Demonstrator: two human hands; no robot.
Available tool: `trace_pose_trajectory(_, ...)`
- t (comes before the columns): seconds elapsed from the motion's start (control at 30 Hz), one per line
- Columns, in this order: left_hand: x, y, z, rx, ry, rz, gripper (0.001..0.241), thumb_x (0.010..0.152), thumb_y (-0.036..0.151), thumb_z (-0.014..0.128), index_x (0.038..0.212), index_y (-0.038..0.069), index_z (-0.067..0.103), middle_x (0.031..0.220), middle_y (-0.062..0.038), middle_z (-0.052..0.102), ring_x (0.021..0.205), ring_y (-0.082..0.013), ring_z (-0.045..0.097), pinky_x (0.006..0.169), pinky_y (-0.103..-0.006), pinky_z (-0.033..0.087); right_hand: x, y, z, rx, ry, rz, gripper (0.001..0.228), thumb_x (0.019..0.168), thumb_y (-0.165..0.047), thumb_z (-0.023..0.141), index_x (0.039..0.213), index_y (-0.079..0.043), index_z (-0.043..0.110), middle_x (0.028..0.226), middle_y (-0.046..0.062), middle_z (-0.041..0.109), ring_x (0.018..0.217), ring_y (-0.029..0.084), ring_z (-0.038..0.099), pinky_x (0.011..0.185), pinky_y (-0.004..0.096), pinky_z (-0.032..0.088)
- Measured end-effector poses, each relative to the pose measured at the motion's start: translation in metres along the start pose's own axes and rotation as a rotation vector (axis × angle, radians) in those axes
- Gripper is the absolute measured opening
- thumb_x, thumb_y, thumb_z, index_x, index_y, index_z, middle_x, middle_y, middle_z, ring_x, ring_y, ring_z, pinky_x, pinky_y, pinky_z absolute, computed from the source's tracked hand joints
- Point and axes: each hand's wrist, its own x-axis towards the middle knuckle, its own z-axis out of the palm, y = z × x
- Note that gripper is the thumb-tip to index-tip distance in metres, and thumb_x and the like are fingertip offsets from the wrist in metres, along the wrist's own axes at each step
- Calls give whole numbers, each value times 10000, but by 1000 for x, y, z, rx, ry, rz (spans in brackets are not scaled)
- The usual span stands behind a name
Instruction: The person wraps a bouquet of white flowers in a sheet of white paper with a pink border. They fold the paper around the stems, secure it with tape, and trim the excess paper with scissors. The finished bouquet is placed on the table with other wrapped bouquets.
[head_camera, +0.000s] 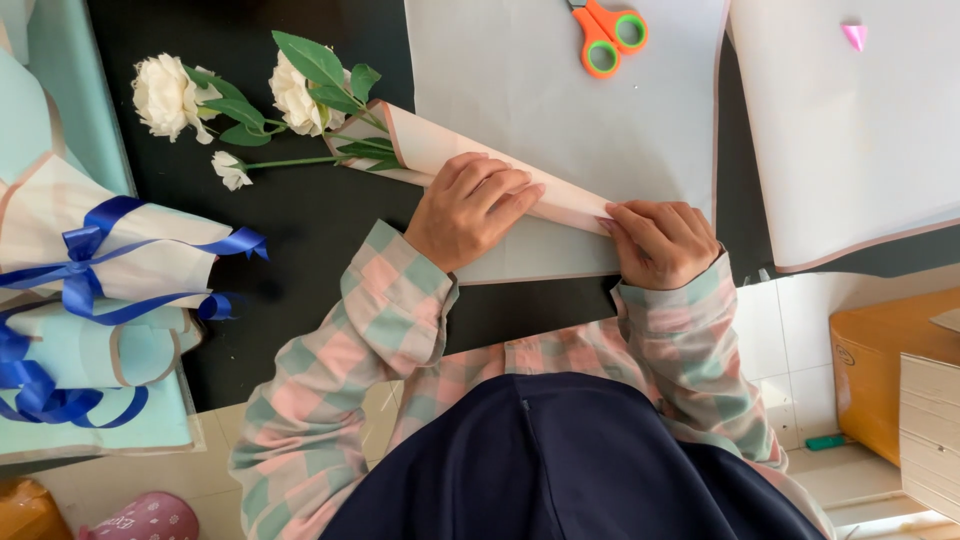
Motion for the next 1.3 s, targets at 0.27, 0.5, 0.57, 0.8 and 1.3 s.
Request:
trace_pose_trajectory(0.27,-3,-1,0,35,16,60,76,996,198,725,987,141,773,975,-18,687,905,-171,627,826,-321,549,5,-3,0,-18,23,-39,88,993,-155,786,989,-108,860,844,35,750,706,229,672,682,333,550)
trace_pose_trajectory(0.5,-2,-2,3,45,68,78,96,976,239,764,958,147,785,972,-19,700,856,-172,633,752,-308,560,14,-7,-3,-75,38,-84,118,1005,-164,760,1009,-144,876,820,26,726,676,208,649,672,321,542)
trace_pose_trajectory(0.57,1,0,-1,42,71,80,105,988,229,745,954,136,779,989,-31,708,859,-190,647,753,-320,566,26,-16,-7,-79,64,-88,106,990,-176,769,981,-149,871,824,30,730,674,216,651,681,324,541)
trace_pose_trajectory(0.8,-4,-3,2,-24,20,46,173,997,289,716,1016,128,774,1046,-32,714,884,-188,641,776,-334,553,15,-13,1,-54,84,-43,100,980,-175,769,969,-153,866,824,35,737,676,207,655,687,323,540)
trace_pose_trajectory(1.3,5,-1,-3,-63,53,1,93,964,219,769,957,128,785,953,-16,714,830,-185,642,748,-319,546,34,-25,-6,-42,74,-50,310,1013,-380,703,995,-113,859,833,67,734,679,223,650,716,343,550)
